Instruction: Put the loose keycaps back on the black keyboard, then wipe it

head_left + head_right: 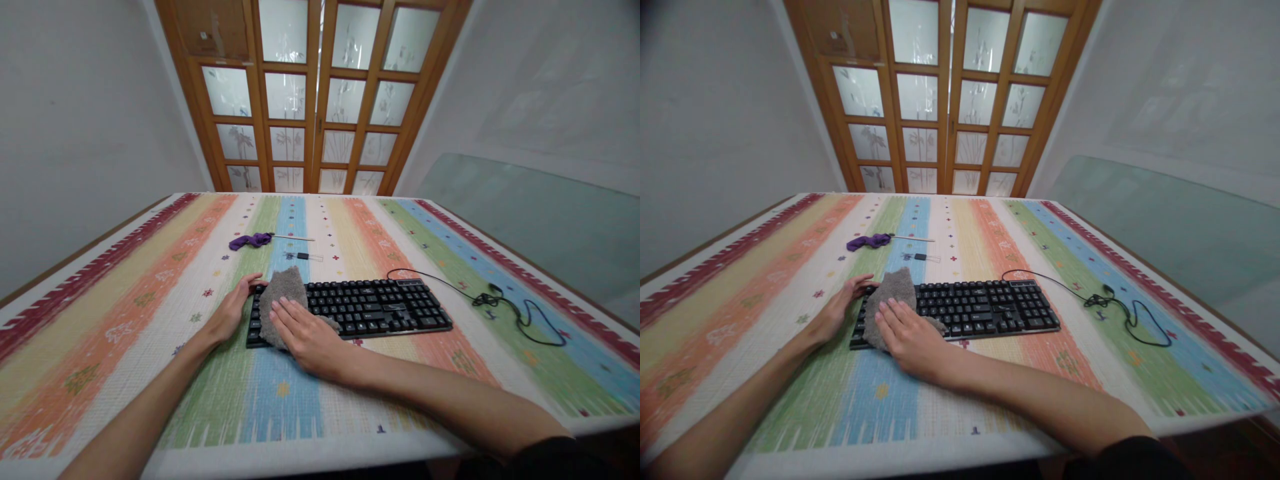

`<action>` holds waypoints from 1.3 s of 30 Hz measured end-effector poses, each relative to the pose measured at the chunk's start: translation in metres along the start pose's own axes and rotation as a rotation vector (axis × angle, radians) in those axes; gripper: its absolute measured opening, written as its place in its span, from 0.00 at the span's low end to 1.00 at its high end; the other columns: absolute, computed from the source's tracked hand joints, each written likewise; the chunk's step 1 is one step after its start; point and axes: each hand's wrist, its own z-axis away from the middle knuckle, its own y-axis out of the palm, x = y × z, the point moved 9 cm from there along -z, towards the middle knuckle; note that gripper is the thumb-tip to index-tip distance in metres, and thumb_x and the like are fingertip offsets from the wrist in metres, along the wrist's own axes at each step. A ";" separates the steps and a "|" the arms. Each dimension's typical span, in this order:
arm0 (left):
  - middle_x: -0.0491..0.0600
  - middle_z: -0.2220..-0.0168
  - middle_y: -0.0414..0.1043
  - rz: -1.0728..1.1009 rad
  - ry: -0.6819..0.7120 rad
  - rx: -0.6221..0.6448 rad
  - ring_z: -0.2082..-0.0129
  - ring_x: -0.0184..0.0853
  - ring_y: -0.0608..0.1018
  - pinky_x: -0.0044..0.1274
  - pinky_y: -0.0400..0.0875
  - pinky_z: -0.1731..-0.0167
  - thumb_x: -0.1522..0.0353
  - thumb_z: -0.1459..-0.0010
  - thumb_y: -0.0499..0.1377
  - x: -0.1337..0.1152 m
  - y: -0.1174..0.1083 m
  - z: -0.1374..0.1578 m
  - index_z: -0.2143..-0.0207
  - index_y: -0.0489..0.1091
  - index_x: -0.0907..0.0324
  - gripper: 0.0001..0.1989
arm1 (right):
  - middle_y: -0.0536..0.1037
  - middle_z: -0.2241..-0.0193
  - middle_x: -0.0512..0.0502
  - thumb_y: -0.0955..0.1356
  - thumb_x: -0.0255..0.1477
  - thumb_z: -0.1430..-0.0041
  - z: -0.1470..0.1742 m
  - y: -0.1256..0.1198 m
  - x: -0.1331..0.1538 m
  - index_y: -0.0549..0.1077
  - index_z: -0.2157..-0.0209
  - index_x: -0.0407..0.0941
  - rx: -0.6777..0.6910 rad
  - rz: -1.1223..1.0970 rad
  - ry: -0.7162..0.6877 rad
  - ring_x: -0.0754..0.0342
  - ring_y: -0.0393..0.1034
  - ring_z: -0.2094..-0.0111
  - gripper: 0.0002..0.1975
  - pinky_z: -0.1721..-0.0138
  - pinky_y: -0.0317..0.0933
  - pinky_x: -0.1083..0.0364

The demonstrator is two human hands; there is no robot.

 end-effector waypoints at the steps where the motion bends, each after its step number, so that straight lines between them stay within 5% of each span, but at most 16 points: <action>1: 0.58 0.44 0.72 -0.004 -0.001 -0.002 0.42 0.47 0.71 0.40 0.56 0.36 0.39 0.38 0.45 0.001 0.000 0.000 0.41 0.65 0.59 0.38 | 0.60 0.35 0.25 0.58 0.20 0.34 0.003 0.000 0.000 0.60 0.37 0.27 0.003 -0.017 -0.014 0.38 0.51 0.32 0.26 0.33 0.55 0.42; 9: 0.58 0.42 0.71 -0.024 -0.005 0.007 0.40 0.47 0.70 0.40 0.55 0.35 0.41 0.36 0.43 0.002 -0.001 0.000 0.40 0.65 0.59 0.38 | 0.61 0.35 0.28 0.61 0.20 0.37 0.025 -0.010 0.000 0.60 0.37 0.29 -0.001 -0.179 -0.233 0.46 0.43 0.29 0.28 0.31 0.50 0.43; 13: 0.58 0.44 0.73 -0.027 0.011 0.005 0.41 0.48 0.71 0.39 0.55 0.36 0.40 0.37 0.44 -0.001 -0.001 0.001 0.41 0.65 0.59 0.38 | 0.64 0.36 0.29 0.62 0.21 0.35 0.041 -0.016 0.004 0.63 0.38 0.30 0.012 -0.124 -0.323 0.46 0.49 0.31 0.24 0.32 0.54 0.44; 19: 0.58 0.45 0.73 -0.079 0.010 0.017 0.41 0.48 0.71 0.40 0.55 0.36 0.40 0.36 0.42 0.000 0.000 0.000 0.40 0.64 0.59 0.39 | 0.70 0.43 0.19 0.61 0.16 0.36 0.045 -0.022 -0.033 0.68 0.43 0.24 0.028 0.122 0.036 0.38 0.64 0.38 0.21 0.40 0.66 0.45; 22: 0.59 0.46 0.73 -0.103 0.010 0.009 0.42 0.49 0.71 0.40 0.55 0.36 0.39 0.37 0.41 -0.002 -0.001 0.000 0.39 0.63 0.60 0.41 | 0.71 0.43 0.20 0.58 0.16 0.37 0.041 -0.039 -0.063 0.66 0.41 0.26 -0.082 0.121 0.270 0.39 0.68 0.40 0.23 0.45 0.71 0.45; 26: 0.60 0.46 0.73 -0.113 0.007 0.025 0.42 0.49 0.71 0.40 0.55 0.36 0.39 0.37 0.41 -0.003 0.002 0.000 0.40 0.63 0.61 0.41 | 0.69 0.41 0.25 0.60 0.30 0.31 0.030 -0.052 -0.065 0.67 0.41 0.29 -0.206 -0.034 0.251 0.39 0.61 0.36 0.24 0.37 0.62 0.41; 29: 0.60 0.45 0.72 -0.112 0.001 0.026 0.41 0.49 0.71 0.40 0.55 0.36 0.39 0.37 0.40 -0.004 0.002 0.000 0.39 0.63 0.61 0.42 | 0.64 0.36 0.28 0.59 0.42 0.29 0.019 -0.033 -0.050 0.67 0.40 0.32 -0.040 -0.179 0.127 0.41 0.51 0.31 0.29 0.33 0.52 0.40; 33: 0.60 0.44 0.71 -0.125 0.002 0.026 0.41 0.49 0.70 0.40 0.55 0.36 0.39 0.37 0.41 -0.005 0.002 0.001 0.39 0.63 0.61 0.41 | 0.50 0.31 0.28 0.58 0.54 0.33 0.013 -0.015 -0.045 0.55 0.33 0.31 0.054 -0.175 0.124 0.39 0.36 0.28 0.43 0.30 0.44 0.40; 36: 0.59 0.43 0.71 -0.129 0.006 0.028 0.40 0.49 0.70 0.41 0.54 0.35 0.39 0.37 0.41 -0.006 0.002 0.002 0.39 0.63 0.61 0.41 | 0.48 0.32 0.21 0.60 0.60 0.40 0.011 -0.008 -0.045 0.53 0.33 0.27 0.048 -0.093 0.123 0.35 0.35 0.29 0.53 0.30 0.42 0.39; 39: 0.60 0.44 0.71 -0.134 0.001 0.022 0.40 0.49 0.70 0.41 0.54 0.35 0.39 0.37 0.40 -0.006 0.002 0.002 0.39 0.63 0.61 0.42 | 0.51 0.33 0.19 0.60 0.57 0.38 0.012 -0.003 -0.043 0.55 0.34 0.26 0.055 -0.031 0.103 0.34 0.39 0.29 0.50 0.30 0.44 0.40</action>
